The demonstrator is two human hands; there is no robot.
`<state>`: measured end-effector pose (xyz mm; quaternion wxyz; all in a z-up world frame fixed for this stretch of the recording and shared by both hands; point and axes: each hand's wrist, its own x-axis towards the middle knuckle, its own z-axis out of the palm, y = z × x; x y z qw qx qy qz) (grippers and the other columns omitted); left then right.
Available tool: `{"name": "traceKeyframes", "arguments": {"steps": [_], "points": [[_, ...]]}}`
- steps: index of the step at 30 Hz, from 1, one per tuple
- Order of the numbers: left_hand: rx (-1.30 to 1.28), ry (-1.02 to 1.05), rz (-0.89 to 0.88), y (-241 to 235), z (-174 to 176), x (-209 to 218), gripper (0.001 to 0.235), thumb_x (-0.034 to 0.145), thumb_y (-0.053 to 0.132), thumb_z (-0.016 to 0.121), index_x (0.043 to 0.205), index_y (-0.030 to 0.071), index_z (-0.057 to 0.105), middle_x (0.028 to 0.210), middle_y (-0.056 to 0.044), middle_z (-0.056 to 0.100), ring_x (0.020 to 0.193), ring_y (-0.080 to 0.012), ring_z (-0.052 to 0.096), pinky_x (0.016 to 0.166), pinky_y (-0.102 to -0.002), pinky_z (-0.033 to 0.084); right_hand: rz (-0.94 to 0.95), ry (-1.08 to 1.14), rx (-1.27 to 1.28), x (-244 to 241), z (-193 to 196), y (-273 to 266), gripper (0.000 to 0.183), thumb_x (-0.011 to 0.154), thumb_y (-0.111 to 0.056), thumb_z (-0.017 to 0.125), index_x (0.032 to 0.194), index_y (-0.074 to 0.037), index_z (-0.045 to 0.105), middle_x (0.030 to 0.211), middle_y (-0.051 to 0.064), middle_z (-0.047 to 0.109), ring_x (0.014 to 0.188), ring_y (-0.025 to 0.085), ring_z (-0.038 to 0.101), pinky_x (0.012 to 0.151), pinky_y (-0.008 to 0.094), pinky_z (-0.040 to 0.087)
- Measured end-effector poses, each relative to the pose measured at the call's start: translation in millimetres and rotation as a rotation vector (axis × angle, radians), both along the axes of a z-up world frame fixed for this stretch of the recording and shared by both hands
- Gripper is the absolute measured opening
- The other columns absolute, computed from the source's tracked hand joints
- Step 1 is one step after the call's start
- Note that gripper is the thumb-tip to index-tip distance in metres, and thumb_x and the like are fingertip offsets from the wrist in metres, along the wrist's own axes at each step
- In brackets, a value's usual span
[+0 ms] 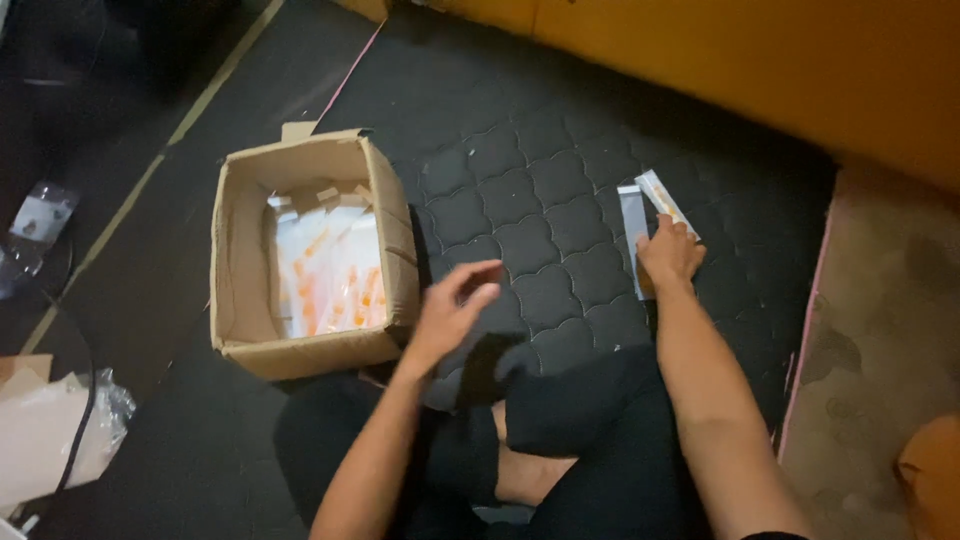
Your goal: The person sits on a mat and peels the backing off several long, narrow sticker strips with yellow dots. They handle the strips one at a time, peeling the backing and placing the finished strips on the floor next to a cardboard box.
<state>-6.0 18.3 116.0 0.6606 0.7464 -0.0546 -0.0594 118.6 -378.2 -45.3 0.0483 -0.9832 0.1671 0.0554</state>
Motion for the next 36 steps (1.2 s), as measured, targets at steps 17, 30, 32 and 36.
{"name": "traceKeyframes", "arguments": {"steps": [17,30,32,36], "points": [[1.507,0.377,-0.171,271,-195,163,0.064,0.083,0.023,0.071,0.142,0.011,0.048,0.130,-0.022,0.063,0.115,-0.0456,0.069,0.095,-0.059,0.055,0.414,-0.073,0.475,-99,121,166,0.024,0.099,-0.025,0.062,0.120,-0.017,0.070,0.101,0.005,0.074,0.096,0.025,0.073,0.092,0.041,0.052],[1.662,-0.492,0.315,303,-247,135,0.018,0.091,0.021,0.052,0.093,0.006,0.062,0.076,-0.009,0.059,0.065,-0.0323,0.070,0.050,-0.043,0.055,0.078,-0.035,0.056,37,29,1,0.031,0.093,-0.017,0.066,0.124,-0.016,0.071,0.119,0.015,0.070,0.106,0.037,0.071,0.086,0.054,0.057],[1.539,-0.274,0.243,319,-263,153,0.023,0.091,0.018,0.054,0.103,0.001,0.065,0.090,-0.018,0.063,0.077,-0.0415,0.070,0.057,-0.051,0.057,0.061,-0.057,0.093,32,8,-23,0.033,0.094,-0.019,0.068,0.126,-0.012,0.068,0.124,0.016,0.066,0.111,0.038,0.069,0.089,0.055,0.057],[1.442,0.057,0.126,282,-198,145,0.043,0.087,0.018,0.069,0.127,0.000,0.064,0.112,-0.027,0.064,0.104,-0.0494,0.067,0.071,-0.062,0.060,-0.040,-0.099,0.174,15,-6,-32,0.035,0.097,-0.020,0.069,0.129,-0.010,0.059,0.129,0.016,0.058,0.118,0.041,0.064,0.093,0.056,0.056]]}}
